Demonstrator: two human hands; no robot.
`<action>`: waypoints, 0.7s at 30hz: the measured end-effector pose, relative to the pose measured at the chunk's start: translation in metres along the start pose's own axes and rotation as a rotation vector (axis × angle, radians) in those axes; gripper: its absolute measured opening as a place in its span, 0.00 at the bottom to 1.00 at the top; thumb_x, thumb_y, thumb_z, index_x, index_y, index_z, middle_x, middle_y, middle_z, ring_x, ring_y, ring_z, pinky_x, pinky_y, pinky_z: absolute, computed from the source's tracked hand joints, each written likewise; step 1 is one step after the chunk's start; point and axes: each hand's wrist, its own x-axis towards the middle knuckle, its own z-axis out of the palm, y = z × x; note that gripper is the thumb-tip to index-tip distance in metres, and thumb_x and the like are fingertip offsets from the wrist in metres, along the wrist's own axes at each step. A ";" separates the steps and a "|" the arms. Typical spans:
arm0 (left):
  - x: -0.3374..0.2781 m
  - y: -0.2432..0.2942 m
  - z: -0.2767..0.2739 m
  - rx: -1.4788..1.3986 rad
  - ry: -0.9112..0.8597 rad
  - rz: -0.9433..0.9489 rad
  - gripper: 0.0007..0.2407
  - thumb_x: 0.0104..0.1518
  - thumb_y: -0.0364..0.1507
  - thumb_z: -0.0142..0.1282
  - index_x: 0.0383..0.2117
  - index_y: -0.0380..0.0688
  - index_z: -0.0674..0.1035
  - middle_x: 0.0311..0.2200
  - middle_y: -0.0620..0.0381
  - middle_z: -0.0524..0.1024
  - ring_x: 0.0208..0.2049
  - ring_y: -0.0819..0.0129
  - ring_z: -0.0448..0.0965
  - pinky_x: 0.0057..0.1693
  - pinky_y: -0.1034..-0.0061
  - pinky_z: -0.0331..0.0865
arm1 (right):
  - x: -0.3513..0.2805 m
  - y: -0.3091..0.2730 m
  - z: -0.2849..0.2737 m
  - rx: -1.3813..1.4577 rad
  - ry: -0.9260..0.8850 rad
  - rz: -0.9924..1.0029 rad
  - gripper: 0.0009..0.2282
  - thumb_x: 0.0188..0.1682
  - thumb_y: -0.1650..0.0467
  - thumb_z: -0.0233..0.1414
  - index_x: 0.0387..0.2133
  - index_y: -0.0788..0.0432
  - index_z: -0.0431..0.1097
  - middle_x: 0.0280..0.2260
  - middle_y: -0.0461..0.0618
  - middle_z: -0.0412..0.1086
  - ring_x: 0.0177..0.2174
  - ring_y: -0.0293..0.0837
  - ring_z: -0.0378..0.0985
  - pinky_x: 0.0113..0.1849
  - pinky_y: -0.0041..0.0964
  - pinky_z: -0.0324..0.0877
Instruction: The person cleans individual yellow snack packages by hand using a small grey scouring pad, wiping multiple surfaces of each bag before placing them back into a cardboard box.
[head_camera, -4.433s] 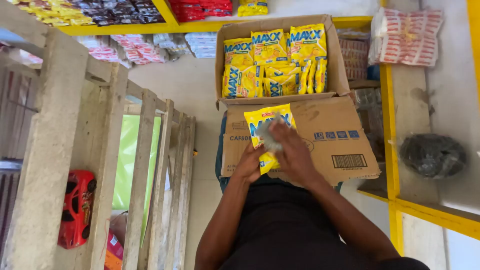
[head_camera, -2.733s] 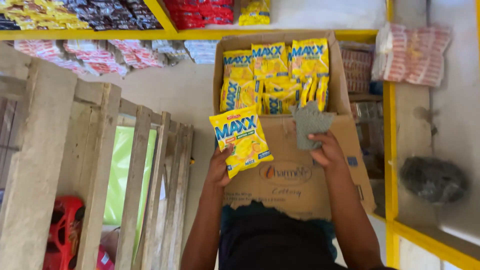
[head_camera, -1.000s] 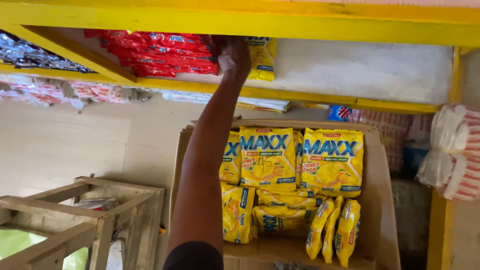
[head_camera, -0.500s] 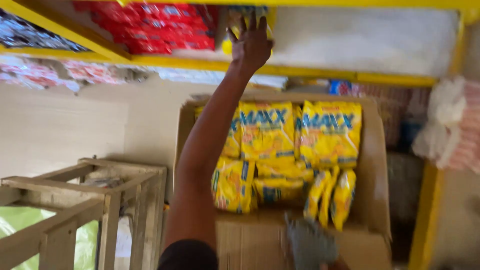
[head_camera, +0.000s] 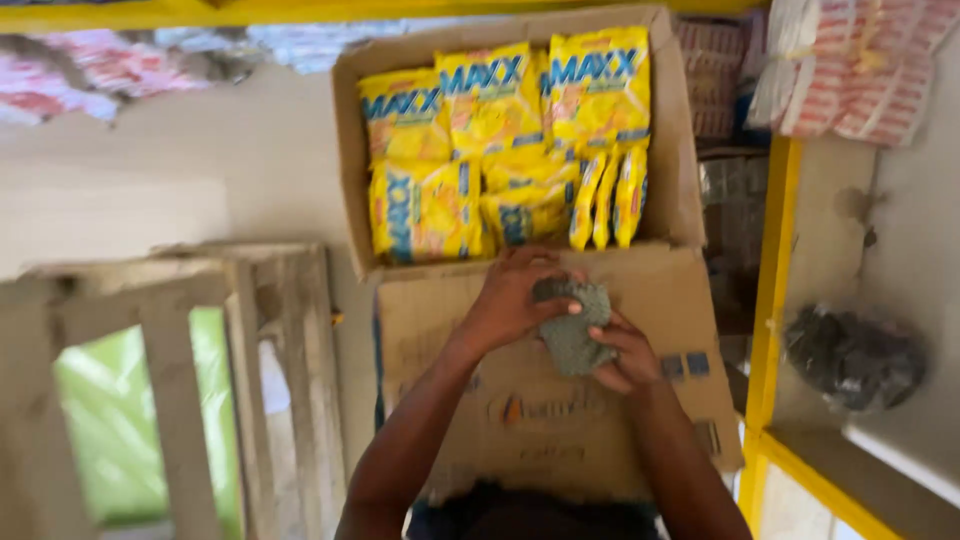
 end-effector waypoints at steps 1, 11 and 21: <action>-0.015 0.001 0.005 0.035 0.002 0.014 0.17 0.46 0.37 0.73 0.41 0.47 0.85 0.53 0.47 0.75 0.57 0.48 0.70 0.61 0.55 0.64 | -0.010 0.006 0.004 0.018 0.002 0.030 0.32 0.53 0.76 0.48 0.72 0.54 0.46 0.62 0.54 0.61 0.57 0.57 0.68 0.54 0.59 0.67; -0.099 0.059 -0.001 0.183 0.163 0.024 0.12 0.45 0.37 0.73 0.25 0.45 0.84 0.24 0.56 0.81 0.32 0.57 0.79 0.43 0.63 0.72 | -0.050 0.045 -0.023 -0.047 -0.111 0.142 0.24 0.53 0.75 0.49 0.64 0.64 0.58 0.54 0.56 0.70 0.53 0.54 0.72 0.55 0.57 0.68; -0.163 0.038 0.024 -0.150 0.173 -0.161 0.12 0.53 0.35 0.67 0.33 0.37 0.81 0.25 0.56 0.81 0.28 0.73 0.80 0.37 0.75 0.73 | -0.080 0.084 -0.003 -0.032 -0.003 -0.210 0.21 0.55 0.68 0.53 0.59 0.67 0.64 0.54 0.56 0.71 0.52 0.50 0.74 0.54 0.47 0.70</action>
